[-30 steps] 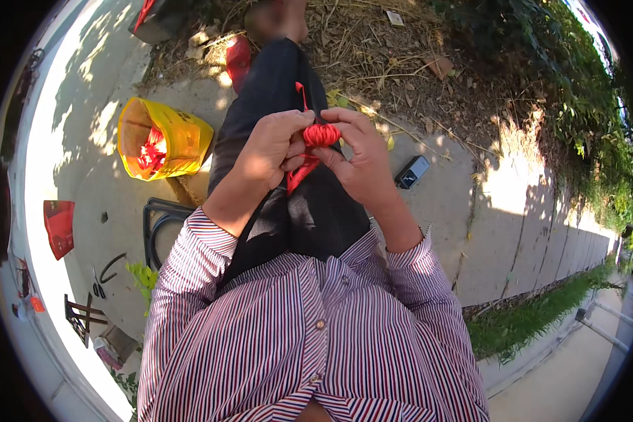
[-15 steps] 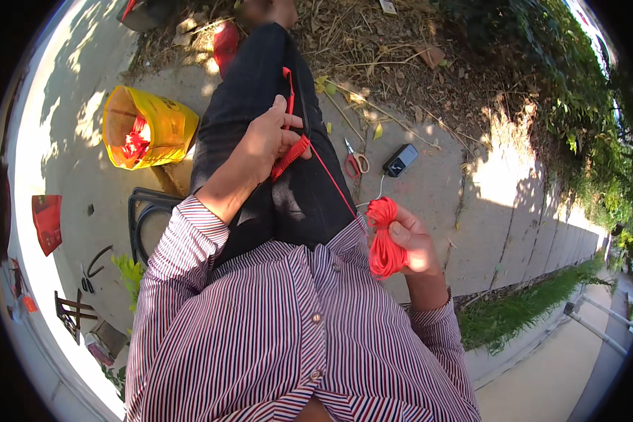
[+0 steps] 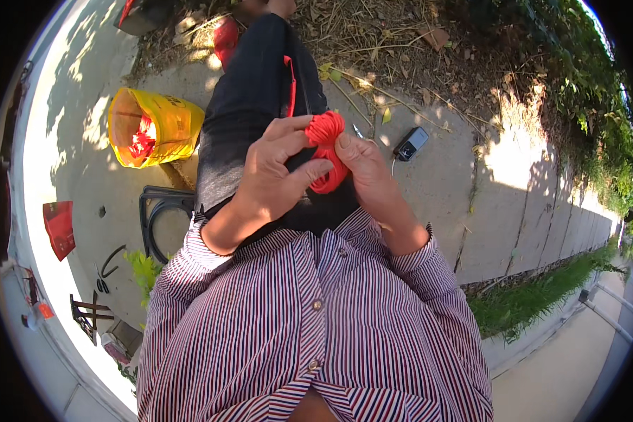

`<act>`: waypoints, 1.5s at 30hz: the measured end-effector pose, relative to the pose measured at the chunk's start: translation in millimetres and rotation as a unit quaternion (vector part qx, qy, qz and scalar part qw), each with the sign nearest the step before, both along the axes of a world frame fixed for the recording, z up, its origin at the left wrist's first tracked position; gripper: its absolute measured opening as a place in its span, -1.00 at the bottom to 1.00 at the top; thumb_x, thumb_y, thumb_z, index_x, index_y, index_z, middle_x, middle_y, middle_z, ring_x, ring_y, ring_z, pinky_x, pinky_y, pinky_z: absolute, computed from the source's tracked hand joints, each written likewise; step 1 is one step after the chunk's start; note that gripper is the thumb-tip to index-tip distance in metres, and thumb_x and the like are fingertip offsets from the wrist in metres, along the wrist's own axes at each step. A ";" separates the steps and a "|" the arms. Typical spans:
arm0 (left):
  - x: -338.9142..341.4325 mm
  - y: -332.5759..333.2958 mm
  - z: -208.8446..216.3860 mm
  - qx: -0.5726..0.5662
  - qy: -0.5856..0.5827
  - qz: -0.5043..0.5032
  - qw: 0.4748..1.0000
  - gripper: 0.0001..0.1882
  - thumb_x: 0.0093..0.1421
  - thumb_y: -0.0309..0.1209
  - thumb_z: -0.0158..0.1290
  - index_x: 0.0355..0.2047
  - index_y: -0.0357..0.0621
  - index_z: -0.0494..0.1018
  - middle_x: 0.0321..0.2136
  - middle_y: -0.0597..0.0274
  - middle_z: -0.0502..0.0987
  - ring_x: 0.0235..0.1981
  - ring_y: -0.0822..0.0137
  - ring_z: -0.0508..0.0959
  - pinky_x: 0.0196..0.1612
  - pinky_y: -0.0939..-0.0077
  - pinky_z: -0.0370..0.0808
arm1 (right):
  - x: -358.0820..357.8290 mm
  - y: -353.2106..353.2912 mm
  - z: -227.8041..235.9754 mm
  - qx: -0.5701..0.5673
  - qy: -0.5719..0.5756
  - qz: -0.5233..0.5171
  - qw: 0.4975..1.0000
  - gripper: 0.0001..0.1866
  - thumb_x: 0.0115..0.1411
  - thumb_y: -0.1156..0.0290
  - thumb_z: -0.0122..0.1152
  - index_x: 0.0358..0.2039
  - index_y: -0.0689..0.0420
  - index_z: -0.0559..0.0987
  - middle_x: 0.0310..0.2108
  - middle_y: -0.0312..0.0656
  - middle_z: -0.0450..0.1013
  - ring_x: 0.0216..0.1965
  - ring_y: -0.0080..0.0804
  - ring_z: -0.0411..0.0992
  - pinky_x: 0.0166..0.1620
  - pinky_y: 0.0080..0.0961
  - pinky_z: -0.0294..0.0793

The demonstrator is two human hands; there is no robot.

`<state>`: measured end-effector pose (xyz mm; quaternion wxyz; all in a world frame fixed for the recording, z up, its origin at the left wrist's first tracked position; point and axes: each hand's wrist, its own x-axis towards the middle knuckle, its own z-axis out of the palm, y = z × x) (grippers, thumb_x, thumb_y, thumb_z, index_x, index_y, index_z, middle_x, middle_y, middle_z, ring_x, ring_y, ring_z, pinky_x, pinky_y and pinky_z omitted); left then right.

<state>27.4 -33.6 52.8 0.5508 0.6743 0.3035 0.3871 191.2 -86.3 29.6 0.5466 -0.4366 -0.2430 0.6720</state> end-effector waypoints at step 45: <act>17.3 45.0 -35.3 0.029 0.007 0.124 0.992 -0.84 0.22 -0.55 0.06 -0.18 -0.32 0.44 -0.56 0.39 0.45 -0.55 0.60 0.39 -0.46 0.68 0.39 | 31.6 20.2 105.3 0.387 -0.318 0.062 0.863 -0.66 -0.06 0.36 0.46 -0.34 0.10 0.47 -0.40 -0.25 0.45 -0.42 -0.45 0.39 -0.25 -0.43 0.37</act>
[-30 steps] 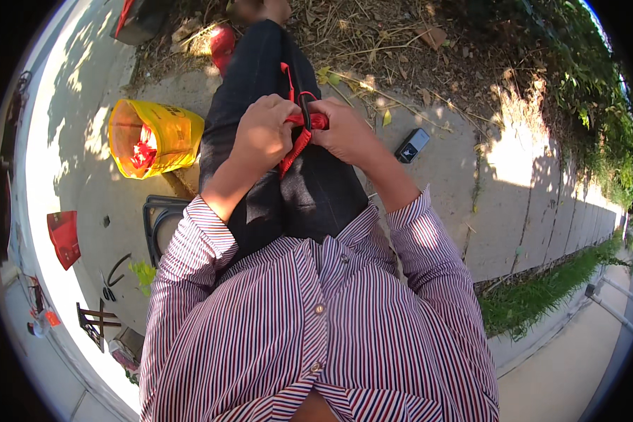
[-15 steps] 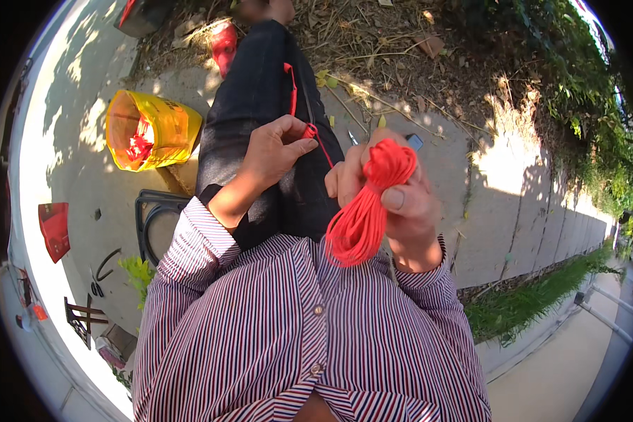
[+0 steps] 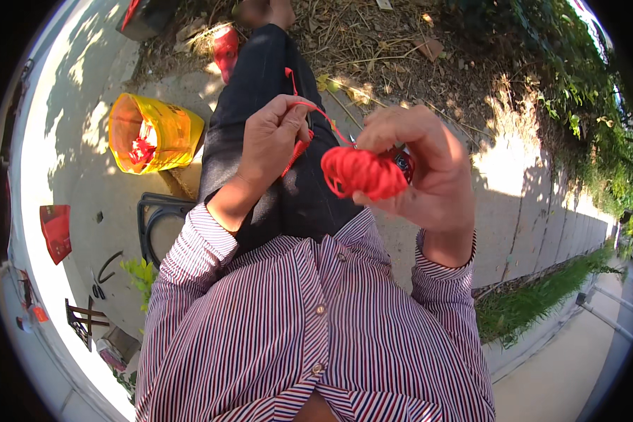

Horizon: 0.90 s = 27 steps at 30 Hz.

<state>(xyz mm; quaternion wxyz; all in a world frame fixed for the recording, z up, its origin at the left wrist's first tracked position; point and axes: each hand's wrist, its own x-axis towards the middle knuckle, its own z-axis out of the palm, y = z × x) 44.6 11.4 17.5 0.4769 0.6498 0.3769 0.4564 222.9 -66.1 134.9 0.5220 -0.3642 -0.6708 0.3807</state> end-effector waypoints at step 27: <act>-1.1 25.6 3.6 -0.477 -0.051 -0.094 0.872 -0.60 0.34 -0.08 -0.13 -0.57 -0.02 0.29 -0.52 0.13 0.52 -0.77 0.61 0.26 -0.75 0.73 0.07 | 86.2 0.3 -91.0 -0.144 0.515 -0.062 0.842 -0.64 0.30 0.39 0.04 0.09 0.15 0.40 -0.09 -0.19 0.46 -0.12 -0.34 0.49 0.10 -0.21 0.37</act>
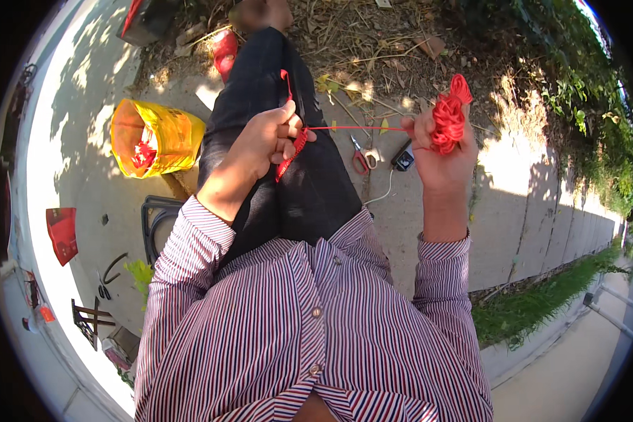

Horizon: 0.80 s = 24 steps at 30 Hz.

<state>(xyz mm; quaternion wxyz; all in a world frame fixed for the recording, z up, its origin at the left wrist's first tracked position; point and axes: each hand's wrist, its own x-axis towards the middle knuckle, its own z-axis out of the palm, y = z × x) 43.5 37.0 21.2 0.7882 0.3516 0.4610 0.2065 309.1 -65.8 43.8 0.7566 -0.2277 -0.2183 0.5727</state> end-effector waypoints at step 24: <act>-26.7 -29.8 28.9 0.471 -0.024 0.047 0.881 -0.67 0.06 -0.70 0.07 -0.12 -0.22 0.47 -0.21 0.23 0.49 -0.11 0.37 0.49 -0.01 0.48 0.42 | -93.6 11.5 -13.8 -0.179 -0.230 0.219 0.931 -0.70 0.26 0.31 0.13 -0.10 0.24 0.55 -0.46 -0.37 0.41 -0.53 -0.76 0.22 -0.47 -0.81 0.18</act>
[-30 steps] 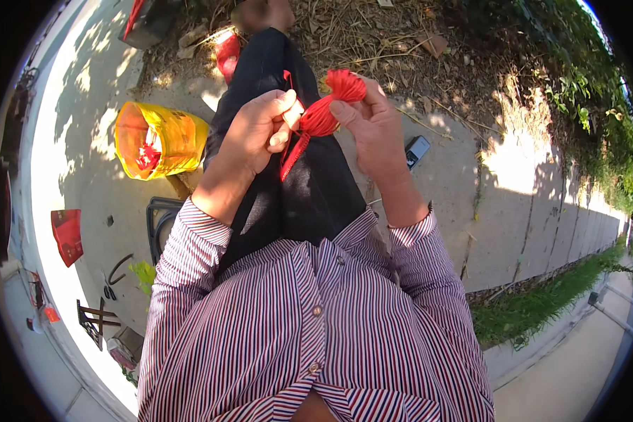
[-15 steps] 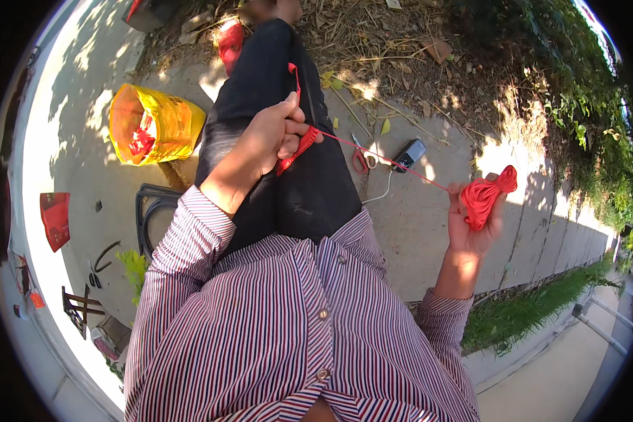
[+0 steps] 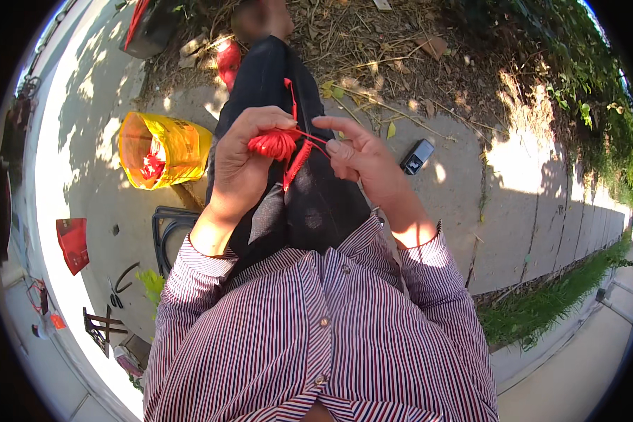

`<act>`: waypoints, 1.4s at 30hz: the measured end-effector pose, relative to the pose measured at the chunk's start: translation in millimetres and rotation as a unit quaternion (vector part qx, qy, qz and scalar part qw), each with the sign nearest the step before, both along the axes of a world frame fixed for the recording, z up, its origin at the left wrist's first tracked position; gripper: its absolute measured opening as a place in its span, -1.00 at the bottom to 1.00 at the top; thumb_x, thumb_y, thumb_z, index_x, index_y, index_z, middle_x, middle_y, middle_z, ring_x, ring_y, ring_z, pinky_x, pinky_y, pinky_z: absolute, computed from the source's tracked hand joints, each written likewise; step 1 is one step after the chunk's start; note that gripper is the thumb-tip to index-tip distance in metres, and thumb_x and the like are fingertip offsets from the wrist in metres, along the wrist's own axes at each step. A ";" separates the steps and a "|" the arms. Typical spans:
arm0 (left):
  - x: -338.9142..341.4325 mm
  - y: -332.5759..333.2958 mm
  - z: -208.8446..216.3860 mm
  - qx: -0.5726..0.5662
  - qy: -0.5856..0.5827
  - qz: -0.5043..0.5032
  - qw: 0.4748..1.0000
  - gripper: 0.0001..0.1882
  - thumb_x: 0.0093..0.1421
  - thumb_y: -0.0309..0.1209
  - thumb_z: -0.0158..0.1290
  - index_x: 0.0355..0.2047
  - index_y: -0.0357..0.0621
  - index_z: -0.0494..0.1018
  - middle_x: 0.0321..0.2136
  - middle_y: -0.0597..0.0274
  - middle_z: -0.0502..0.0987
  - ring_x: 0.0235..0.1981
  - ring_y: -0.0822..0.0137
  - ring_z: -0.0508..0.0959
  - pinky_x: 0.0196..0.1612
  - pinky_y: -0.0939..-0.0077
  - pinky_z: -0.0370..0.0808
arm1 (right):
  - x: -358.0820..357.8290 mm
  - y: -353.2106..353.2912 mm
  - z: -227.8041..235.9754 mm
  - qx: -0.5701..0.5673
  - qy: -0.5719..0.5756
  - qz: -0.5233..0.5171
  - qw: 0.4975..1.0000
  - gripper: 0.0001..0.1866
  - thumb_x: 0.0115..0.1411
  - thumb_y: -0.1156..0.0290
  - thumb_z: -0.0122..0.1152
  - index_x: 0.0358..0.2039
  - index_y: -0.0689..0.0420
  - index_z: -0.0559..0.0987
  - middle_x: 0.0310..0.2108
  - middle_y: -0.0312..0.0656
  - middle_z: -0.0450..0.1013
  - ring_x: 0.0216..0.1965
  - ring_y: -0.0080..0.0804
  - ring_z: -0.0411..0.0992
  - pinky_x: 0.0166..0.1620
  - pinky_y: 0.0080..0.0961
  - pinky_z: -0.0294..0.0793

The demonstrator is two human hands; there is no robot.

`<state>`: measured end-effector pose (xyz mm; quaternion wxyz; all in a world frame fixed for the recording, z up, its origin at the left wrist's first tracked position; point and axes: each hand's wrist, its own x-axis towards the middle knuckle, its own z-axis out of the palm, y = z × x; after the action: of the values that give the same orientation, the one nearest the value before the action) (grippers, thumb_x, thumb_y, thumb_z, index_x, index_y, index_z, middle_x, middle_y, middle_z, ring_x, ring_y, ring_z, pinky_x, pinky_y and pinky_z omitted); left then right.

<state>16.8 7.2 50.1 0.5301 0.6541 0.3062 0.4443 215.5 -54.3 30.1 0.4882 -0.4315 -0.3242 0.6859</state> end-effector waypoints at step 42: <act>15.7 27.6 -47.1 -0.184 0.037 0.063 0.980 -0.91 0.27 -0.52 -0.01 -0.25 -0.26 0.42 -0.61 0.37 0.42 -0.60 0.58 0.40 -0.52 0.70 0.35 | 20.6 16.4 77.8 0.265 -0.422 0.045 0.866 -0.66 -0.13 0.33 0.45 -0.33 0.11 0.55 -0.40 -0.24 0.52 -0.43 -0.31 0.51 -0.12 -0.28 0.37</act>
<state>32.5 34.9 3.0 0.6002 0.5409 0.4430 0.3885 236.1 -37.9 107.9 0.3692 -0.5187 -0.6879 0.3483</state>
